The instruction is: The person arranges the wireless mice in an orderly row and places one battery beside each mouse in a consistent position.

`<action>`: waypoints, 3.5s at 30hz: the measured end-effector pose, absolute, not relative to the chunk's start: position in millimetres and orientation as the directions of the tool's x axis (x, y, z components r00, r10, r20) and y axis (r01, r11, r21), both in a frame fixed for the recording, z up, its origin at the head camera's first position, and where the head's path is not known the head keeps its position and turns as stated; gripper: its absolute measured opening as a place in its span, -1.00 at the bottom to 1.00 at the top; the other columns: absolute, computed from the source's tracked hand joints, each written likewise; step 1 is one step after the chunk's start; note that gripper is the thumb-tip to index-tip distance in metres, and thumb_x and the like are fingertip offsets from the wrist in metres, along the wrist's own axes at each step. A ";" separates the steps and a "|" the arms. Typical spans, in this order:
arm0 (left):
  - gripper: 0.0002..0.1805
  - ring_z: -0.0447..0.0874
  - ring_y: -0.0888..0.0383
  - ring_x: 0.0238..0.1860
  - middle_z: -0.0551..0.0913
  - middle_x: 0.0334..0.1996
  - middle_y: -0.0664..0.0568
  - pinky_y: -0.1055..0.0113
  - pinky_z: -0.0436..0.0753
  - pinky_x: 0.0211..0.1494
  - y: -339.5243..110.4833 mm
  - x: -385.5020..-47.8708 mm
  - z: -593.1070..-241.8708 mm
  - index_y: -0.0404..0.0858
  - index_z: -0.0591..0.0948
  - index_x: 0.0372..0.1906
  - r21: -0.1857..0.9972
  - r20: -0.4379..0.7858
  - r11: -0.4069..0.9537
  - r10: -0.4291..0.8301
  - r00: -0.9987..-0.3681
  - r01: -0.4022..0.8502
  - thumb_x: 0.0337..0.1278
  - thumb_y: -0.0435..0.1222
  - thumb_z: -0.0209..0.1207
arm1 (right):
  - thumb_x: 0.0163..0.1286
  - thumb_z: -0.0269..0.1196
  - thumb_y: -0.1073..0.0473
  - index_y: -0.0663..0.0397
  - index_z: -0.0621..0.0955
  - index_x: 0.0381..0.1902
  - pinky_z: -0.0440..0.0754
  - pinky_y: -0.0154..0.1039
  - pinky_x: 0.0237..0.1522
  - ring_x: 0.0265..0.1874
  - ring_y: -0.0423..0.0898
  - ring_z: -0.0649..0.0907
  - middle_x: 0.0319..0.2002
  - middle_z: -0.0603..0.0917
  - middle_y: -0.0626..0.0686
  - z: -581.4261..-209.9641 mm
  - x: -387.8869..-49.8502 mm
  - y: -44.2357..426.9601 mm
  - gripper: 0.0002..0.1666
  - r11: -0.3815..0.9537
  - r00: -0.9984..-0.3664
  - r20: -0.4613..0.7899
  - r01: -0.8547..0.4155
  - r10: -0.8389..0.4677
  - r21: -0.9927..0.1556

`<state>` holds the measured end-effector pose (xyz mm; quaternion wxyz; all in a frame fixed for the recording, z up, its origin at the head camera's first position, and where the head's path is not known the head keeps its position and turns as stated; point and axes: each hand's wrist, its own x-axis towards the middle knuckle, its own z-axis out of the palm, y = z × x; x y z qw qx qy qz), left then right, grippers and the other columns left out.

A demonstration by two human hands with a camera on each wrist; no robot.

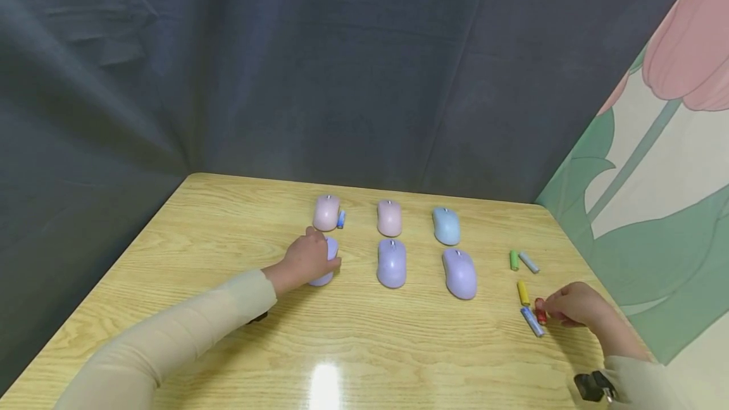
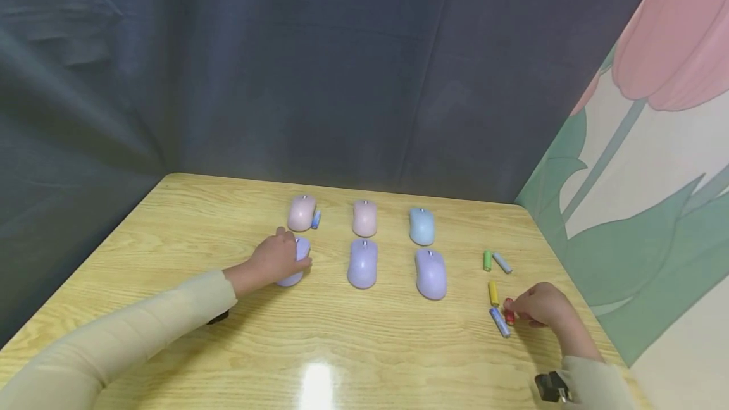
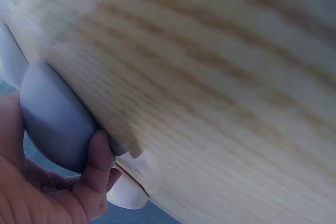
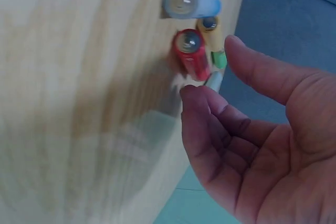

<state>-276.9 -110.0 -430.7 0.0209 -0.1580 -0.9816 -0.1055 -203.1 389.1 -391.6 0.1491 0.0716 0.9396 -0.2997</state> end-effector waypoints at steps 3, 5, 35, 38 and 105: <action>-0.33 0.50 0.09 -0.59 0.39 -0.37 -0.19 0.29 0.57 -0.58 -110.3 -277.2 -431.1 -0.61 0.53 -0.20 0.204 0.069 0.928 0.304 -0.950 0.312 0.15 0.05 0.21 | 0.29 0.31 0.15 0.27 0.60 -0.54 0.57 -0.23 -0.48 -0.60 -0.13 0.50 -0.63 0.48 -0.05 -395.4 -203.5 388.8 -0.70 0.820 -0.947 -0.318 0.226 0.057 -0.526; -0.34 0.49 0.09 -0.59 0.39 -0.36 -0.19 0.29 0.57 -0.58 -110.4 -277.1 -431.3 -0.61 0.53 -0.20 0.204 0.070 0.928 0.304 -0.950 0.312 0.15 0.04 0.21 | 0.26 0.33 0.15 0.27 0.61 -0.54 0.56 -0.23 -0.50 -0.61 -0.13 0.50 -0.64 0.49 -0.05 -396.6 -203.8 388.3 -0.71 0.822 -0.947 -0.314 0.231 0.068 -0.520; -0.40 0.49 0.09 -0.62 0.39 -0.41 -0.18 0.27 0.56 -0.60 -110.6 -278.5 -431.7 -0.58 0.55 -0.34 0.214 0.101 0.915 0.326 -0.940 0.341 0.14 0.02 0.22 | 0.28 0.25 0.23 0.36 0.67 -0.45 0.62 -0.27 -0.48 -0.61 -0.18 0.59 -0.61 0.61 -0.04 -400.8 -206.7 397.5 -0.77 0.716 -0.932 -0.352 0.305 0.088 -0.628; -0.40 0.48 0.10 -0.63 0.37 -0.42 -0.17 0.28 0.55 -0.61 -110.7 -278.8 -431.8 -0.57 0.54 -0.34 0.219 0.100 0.915 0.323 -0.941 0.338 0.14 0.01 0.22 | 0.34 0.22 0.20 0.34 0.68 -0.38 0.64 -0.27 -0.42 -0.56 -0.19 0.62 -0.57 0.64 -0.06 -396.4 -209.6 401.8 -0.74 0.659 -0.927 -0.369 0.317 0.065 -0.682; -0.38 0.50 0.09 -0.60 0.41 -0.38 -0.19 0.27 0.58 -0.57 -111.9 -279.2 -431.6 -0.57 0.55 -0.30 0.214 0.071 0.925 0.305 -0.950 0.313 0.13 0.04 0.24 | 0.21 0.29 0.40 0.39 0.63 -0.39 0.64 -0.25 -0.46 -0.72 -0.19 0.60 -0.70 0.61 0.02 -397.1 -374.3 171.8 -0.92 0.489 -0.957 -0.269 0.287 0.109 -0.824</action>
